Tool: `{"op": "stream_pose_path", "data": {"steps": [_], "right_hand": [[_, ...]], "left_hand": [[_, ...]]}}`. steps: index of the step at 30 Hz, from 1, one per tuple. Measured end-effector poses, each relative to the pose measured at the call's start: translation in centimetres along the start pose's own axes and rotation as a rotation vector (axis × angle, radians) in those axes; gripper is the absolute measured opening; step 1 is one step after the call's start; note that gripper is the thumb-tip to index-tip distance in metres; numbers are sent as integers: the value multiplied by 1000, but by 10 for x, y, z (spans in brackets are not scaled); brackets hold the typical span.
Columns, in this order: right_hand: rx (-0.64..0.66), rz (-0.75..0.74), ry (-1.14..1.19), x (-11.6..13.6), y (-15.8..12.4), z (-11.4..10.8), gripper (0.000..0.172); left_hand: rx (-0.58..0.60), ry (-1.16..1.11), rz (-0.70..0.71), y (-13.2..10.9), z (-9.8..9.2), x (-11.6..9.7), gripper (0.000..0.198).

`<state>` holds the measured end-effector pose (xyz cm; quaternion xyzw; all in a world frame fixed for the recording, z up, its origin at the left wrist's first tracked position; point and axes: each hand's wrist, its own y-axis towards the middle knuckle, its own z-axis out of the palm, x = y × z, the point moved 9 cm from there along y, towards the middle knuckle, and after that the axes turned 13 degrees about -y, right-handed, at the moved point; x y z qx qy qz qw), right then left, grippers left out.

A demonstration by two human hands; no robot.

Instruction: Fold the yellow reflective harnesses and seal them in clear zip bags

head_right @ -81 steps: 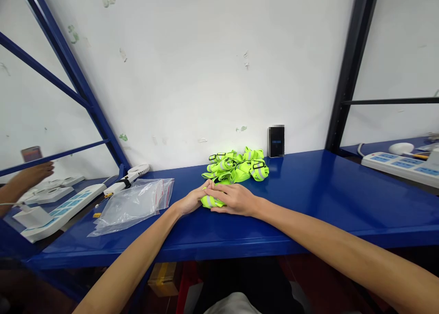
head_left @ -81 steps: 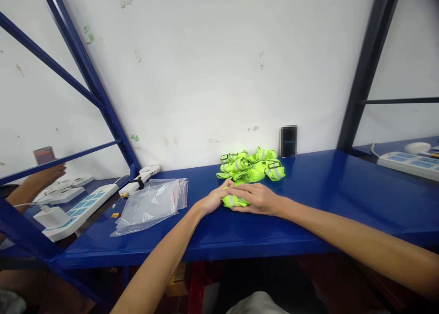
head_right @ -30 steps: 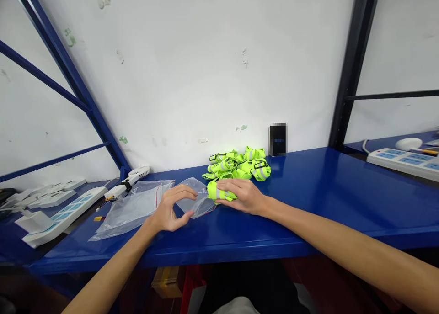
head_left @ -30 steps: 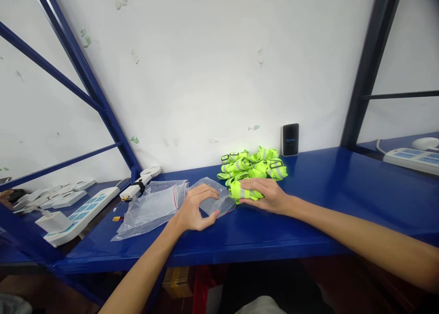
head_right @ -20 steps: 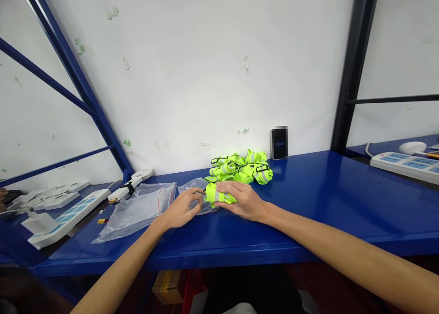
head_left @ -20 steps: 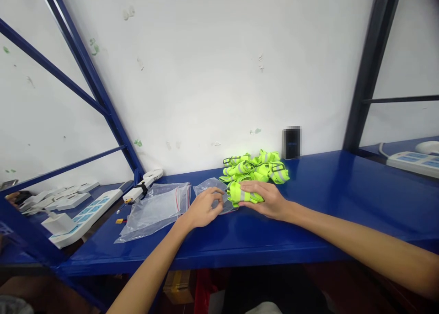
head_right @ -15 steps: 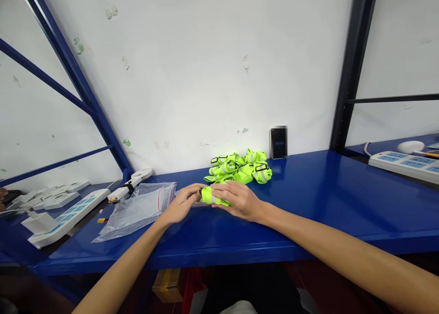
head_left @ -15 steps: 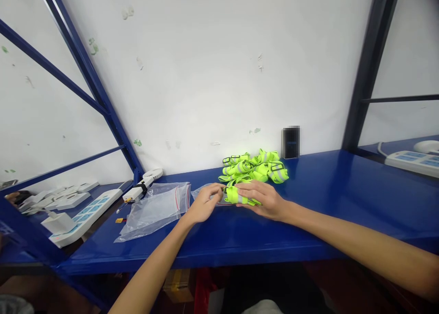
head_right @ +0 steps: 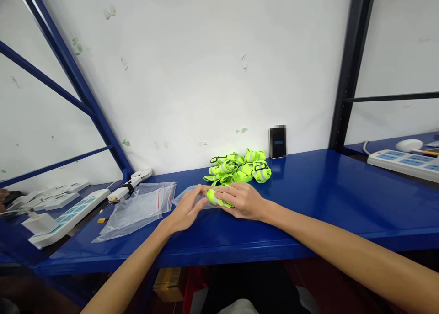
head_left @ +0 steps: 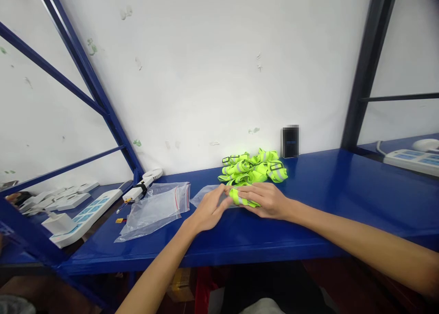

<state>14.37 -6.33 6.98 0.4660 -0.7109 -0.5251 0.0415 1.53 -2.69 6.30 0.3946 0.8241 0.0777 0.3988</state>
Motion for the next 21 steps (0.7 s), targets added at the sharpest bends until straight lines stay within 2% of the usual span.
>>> {"op": "stream_pose_path", "data": {"steps": [2, 5, 7, 13, 21], "right_hand": [[3, 36, 18, -5, -2, 0, 30], [3, 67, 59, -7, -2, -1, 31], [0, 59, 75, -5, 0, -2, 31], [-33, 9, 54, 3, 1, -4, 25], [114, -100, -36, 16, -4, 8, 25]], "left_hand": [[32, 62, -10, -2, 4, 2, 47], [-4, 150, -14, -2, 4, 7, 61], [7, 189, 7, 0, 6, 8, 60], [143, 208, 26, -2, 16, 9, 52], [211, 185, 81, -5, 24, 4, 47]]}}
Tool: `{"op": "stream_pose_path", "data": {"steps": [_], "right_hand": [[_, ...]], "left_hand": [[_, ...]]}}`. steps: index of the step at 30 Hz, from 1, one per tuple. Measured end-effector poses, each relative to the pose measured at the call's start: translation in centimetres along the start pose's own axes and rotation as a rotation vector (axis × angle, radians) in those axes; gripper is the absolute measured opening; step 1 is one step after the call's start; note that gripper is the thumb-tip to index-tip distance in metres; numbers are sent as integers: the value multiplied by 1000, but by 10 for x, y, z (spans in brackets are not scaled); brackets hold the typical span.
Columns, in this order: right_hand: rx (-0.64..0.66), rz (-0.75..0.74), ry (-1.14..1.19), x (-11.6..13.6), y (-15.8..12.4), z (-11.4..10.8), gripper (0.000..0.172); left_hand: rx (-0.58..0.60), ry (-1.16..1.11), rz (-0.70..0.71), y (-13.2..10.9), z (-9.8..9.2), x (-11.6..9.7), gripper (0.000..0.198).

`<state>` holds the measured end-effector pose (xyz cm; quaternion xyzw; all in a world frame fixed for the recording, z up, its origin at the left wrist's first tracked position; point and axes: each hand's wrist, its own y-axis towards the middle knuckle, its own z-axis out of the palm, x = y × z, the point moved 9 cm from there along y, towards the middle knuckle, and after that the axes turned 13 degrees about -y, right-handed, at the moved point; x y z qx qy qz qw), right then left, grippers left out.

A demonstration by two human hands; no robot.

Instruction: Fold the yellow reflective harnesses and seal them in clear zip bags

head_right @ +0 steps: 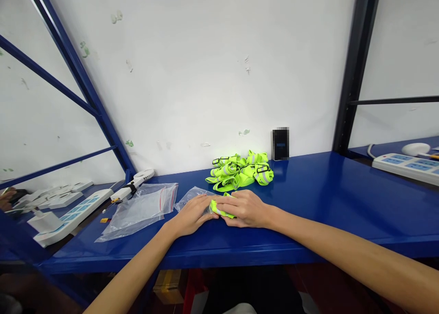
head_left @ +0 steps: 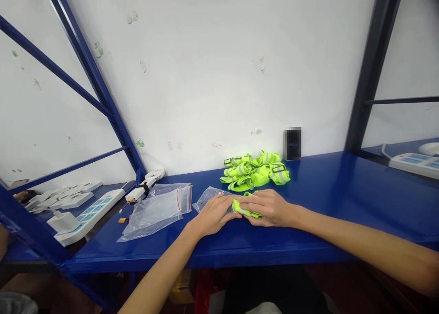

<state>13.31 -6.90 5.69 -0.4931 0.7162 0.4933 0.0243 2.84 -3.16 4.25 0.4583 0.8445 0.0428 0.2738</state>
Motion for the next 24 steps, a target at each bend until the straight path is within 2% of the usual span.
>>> {"op": "stream_pose_path", "data": {"steps": [7, 14, 18, 22, 24], "right_hand": [[124, -28, 49, 3, -7, 7, 32], [351, -59, 129, 12, -10, 17, 45], [410, 120, 236, -3, -11, 15, 53], [351, 280, 411, -17, -19, 13, 59], [308, 349, 479, -23, -23, 14, 61]], "left_hand": [[8, -60, 23, -2, 1, -5, 45], [21, 84, 13, 0, 10, -7, 52], [-25, 73, -2, 6, 10, -2, 72], [-95, 35, -37, 15, 9, 4, 57], [-135, 37, -58, 18, 9, 7, 61]]}}
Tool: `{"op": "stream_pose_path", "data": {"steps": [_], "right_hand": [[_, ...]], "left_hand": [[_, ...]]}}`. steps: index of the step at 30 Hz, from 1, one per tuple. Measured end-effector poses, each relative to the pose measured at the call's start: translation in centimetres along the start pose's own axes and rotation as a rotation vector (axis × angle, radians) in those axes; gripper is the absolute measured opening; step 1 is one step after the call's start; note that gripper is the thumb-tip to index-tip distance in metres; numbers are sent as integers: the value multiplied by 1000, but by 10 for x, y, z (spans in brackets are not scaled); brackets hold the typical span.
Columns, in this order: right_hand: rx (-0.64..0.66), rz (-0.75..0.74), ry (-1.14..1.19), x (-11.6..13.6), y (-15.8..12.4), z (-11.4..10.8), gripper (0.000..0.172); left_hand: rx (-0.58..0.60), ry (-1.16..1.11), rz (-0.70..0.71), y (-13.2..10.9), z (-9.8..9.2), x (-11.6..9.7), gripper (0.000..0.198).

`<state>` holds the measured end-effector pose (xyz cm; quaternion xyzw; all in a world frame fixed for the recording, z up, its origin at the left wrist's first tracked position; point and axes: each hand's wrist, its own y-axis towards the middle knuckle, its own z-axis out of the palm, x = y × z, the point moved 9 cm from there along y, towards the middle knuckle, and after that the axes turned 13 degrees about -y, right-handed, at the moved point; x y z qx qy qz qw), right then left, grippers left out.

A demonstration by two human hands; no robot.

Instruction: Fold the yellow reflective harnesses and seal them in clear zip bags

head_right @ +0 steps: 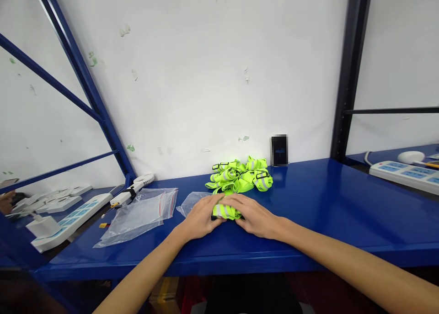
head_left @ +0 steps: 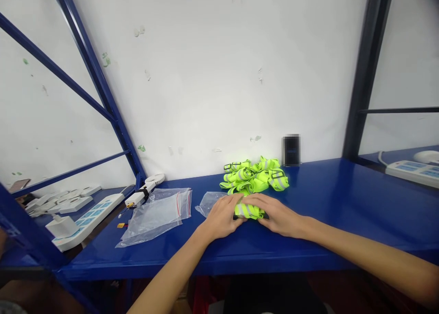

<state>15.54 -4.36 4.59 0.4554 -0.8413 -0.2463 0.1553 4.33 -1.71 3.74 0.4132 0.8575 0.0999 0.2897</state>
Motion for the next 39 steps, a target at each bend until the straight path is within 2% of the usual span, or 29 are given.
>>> {"op": "stream_pose_path", "data": {"steps": [5, 9, 12, 16, 20, 23, 26, 30, 32, 35, 39], "right_hand": [[-52, 40, 57, -6, 0, 3, 57], [-93, 24, 32, -6, 3, 4, 47], [-157, 5, -59, -5, 5, 0, 47], [-207, 1, -46, -4, 4, -3, 44], [-215, -70, 9, 2, 1, -3, 33], [-241, -142, -36, 8, 2, -3, 28], [-264, -202, -126, 13, 6, -2, 27], [-326, -121, -333, 15, 12, -9, 26], [-275, -81, -323, 15, 14, -13, 30], [-144, -96, -184, 17, 11, -15, 41], [-200, -160, -184, 18, 0, -16, 26]], "left_hand": [[-31, 21, -37, 2, 2, 9, 74], [-9, 49, -57, 1, 2, 12, 67], [-13, 43, -39, 1, 1, 9, 62], [-30, 31, -10, 1, 1, 9, 65], [32, -39, 14, 0, 5, 11, 73], [59, -58, 44, 0, 6, 7, 75], [23, -39, 72, 0, 3, 0, 69], [-52, -52, 75, 0, -4, -3, 66], [-44, -67, 86, -1, -6, -2, 65], [-18, -62, 118, -4, -7, 1, 62], [-6, -13, 154, -3, -5, -3, 63]]}}
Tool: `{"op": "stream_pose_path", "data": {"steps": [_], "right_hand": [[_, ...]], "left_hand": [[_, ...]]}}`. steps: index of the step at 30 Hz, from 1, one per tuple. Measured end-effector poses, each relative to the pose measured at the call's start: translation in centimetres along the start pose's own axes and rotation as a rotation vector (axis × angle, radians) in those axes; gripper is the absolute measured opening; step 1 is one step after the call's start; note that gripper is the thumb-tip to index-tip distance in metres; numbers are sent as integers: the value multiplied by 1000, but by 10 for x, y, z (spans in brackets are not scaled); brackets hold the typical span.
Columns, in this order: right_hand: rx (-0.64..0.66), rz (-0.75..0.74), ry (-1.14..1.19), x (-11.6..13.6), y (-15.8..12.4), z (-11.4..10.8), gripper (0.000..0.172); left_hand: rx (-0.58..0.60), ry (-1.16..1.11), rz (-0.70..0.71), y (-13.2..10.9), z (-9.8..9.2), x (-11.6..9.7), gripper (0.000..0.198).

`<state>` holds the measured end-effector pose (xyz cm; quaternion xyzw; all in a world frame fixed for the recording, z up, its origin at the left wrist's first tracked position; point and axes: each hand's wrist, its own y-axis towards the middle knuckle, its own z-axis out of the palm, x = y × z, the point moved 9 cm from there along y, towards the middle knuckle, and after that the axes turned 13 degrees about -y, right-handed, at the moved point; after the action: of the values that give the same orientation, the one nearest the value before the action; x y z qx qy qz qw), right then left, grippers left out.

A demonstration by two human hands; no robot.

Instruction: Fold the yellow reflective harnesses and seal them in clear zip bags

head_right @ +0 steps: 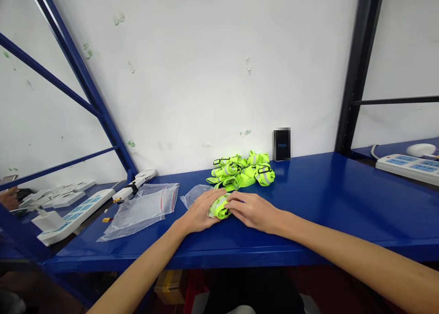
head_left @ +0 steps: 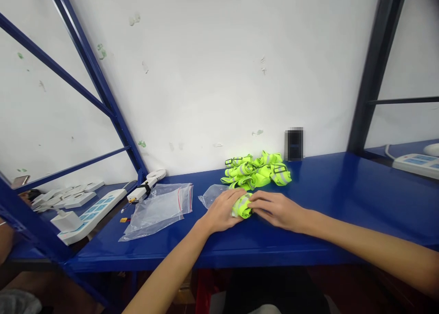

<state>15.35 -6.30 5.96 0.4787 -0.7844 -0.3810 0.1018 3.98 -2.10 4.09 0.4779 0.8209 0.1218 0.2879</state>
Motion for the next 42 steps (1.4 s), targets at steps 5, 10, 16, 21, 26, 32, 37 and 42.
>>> {"op": "stream_pose_path", "data": {"steps": [5, 10, 16, 21, 26, 32, 37, 42], "right_hand": [[-44, -17, -136, 5, 1, 16, 24], [217, 75, 184, 5, 11, 26, 26], [327, 176, 397, -14, -10, 20, 26], [121, 700, 426, -84, -43, -4, 45], [322, 875, 575, -90, -42, 23, 52], [439, 774, 812, -42, -22, 39, 36], [389, 857, 766, -50, -34, 29, 33], [309, 895, 707, -59, -35, 29, 30]], "left_hand": [[30, 120, 11, 12, 5, -13, 43], [41, 152, -3, 19, 9, -13, 48], [80, 1, 17, 23, 17, -53, 81], [9, -179, -83, 40, -14, -49, 49], [45, 3, -284, 62, -22, 7, 51], [248, 28, -374, 60, 7, 24, 50], [203, 128, -554, 50, -5, 33, 54], [145, -20, -595, 53, -20, 36, 50]]}}
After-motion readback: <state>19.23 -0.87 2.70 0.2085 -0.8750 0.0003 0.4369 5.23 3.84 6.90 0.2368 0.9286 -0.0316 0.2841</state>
